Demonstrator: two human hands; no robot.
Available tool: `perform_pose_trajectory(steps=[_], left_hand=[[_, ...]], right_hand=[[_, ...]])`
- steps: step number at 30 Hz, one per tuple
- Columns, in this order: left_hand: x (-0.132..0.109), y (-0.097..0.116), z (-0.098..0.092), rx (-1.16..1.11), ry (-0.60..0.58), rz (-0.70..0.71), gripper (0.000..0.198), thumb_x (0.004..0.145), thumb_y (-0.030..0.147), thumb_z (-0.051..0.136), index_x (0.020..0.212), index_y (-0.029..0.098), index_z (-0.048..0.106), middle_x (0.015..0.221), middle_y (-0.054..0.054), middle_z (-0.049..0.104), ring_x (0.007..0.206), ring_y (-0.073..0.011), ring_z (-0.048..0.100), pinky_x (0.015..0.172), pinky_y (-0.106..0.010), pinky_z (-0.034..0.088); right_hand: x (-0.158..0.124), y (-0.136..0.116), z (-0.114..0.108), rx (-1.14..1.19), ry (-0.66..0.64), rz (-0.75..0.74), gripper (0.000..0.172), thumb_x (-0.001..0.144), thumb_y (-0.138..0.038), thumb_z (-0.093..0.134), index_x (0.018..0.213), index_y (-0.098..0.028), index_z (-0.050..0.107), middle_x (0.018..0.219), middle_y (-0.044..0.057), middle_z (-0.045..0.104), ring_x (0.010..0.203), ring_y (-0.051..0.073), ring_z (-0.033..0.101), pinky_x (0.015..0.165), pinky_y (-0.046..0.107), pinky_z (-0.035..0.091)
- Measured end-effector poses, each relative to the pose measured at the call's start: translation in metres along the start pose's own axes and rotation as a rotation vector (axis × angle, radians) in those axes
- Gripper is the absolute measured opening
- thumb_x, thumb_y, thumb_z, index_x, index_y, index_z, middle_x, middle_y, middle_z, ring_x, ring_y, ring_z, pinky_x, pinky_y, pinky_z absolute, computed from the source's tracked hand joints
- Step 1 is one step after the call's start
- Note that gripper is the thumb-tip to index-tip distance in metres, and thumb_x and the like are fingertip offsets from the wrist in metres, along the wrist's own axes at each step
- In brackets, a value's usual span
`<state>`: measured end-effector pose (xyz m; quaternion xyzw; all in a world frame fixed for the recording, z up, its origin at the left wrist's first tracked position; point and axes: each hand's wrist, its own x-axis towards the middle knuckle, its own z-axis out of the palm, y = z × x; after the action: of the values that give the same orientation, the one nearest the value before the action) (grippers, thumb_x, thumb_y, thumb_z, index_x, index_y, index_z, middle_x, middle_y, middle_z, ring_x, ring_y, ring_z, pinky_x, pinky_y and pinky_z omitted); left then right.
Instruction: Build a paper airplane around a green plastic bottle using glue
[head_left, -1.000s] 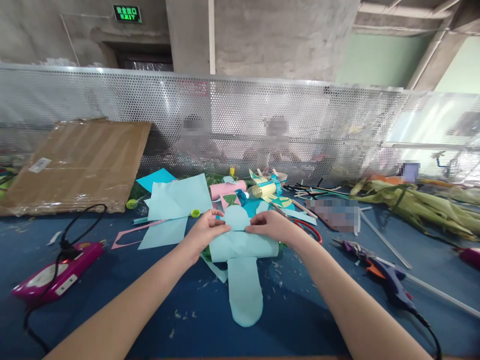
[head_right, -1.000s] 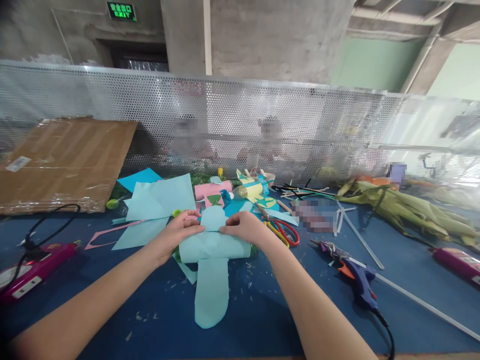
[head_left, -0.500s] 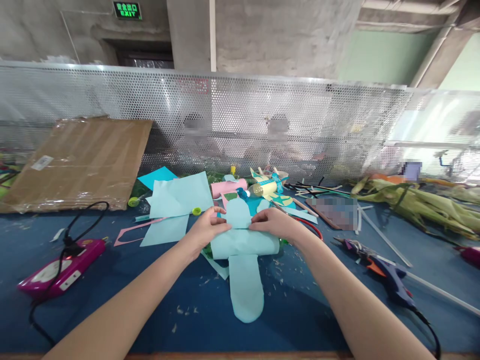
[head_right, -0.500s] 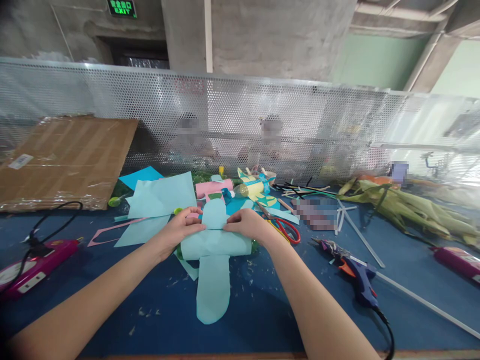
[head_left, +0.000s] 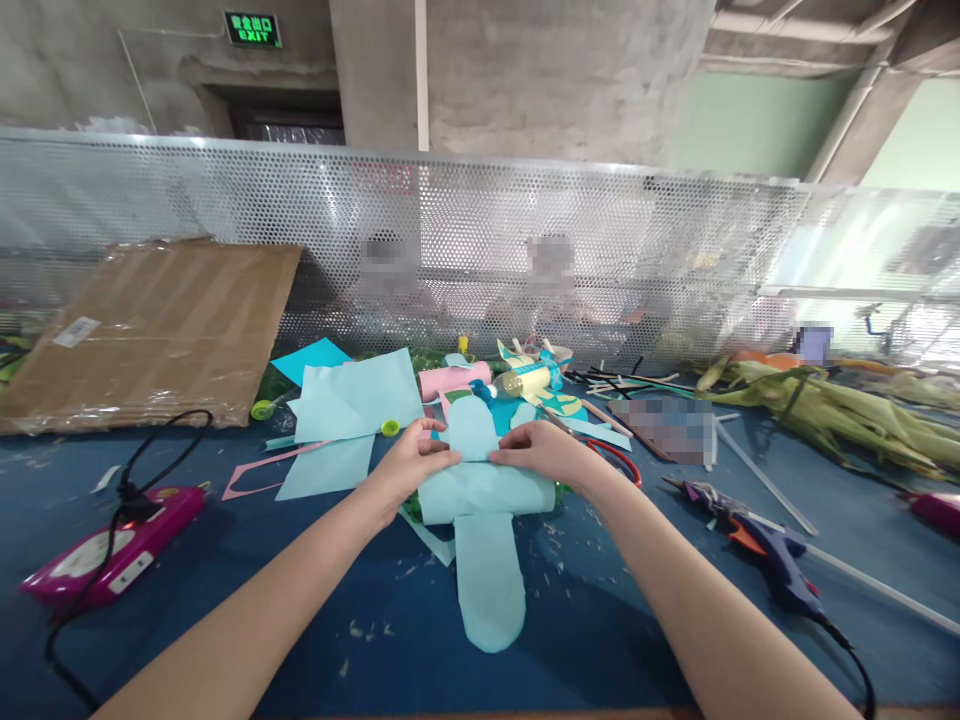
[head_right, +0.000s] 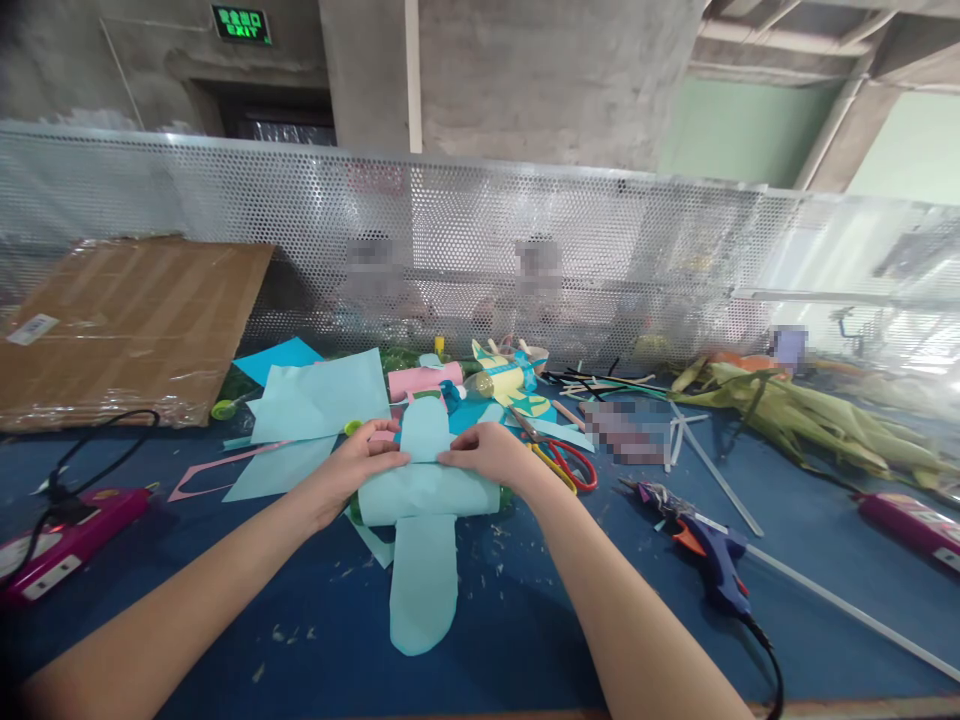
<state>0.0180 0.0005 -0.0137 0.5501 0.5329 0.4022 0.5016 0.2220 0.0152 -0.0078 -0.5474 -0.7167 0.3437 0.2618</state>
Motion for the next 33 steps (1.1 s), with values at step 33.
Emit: perform_pose_trajectory(steps=[33], left_hand=[[-0.01,0.013,-0.028,0.397,-0.374,0.065,0.102,0.058,0.045,0.08,0.142,0.033,0.024,0.152,-0.01,0.022,0.138,-0.0351,0.024,0.099,-0.043,0.04]], right_hand=[[0.017,0.054,-0.048,0.131,0.719,0.055,0.042,0.084,-0.044,0.041,0.104,-0.013,0.061,0.099,0.013,0.071,0.089,0.022,0.065,0.073,0.033,0.051]])
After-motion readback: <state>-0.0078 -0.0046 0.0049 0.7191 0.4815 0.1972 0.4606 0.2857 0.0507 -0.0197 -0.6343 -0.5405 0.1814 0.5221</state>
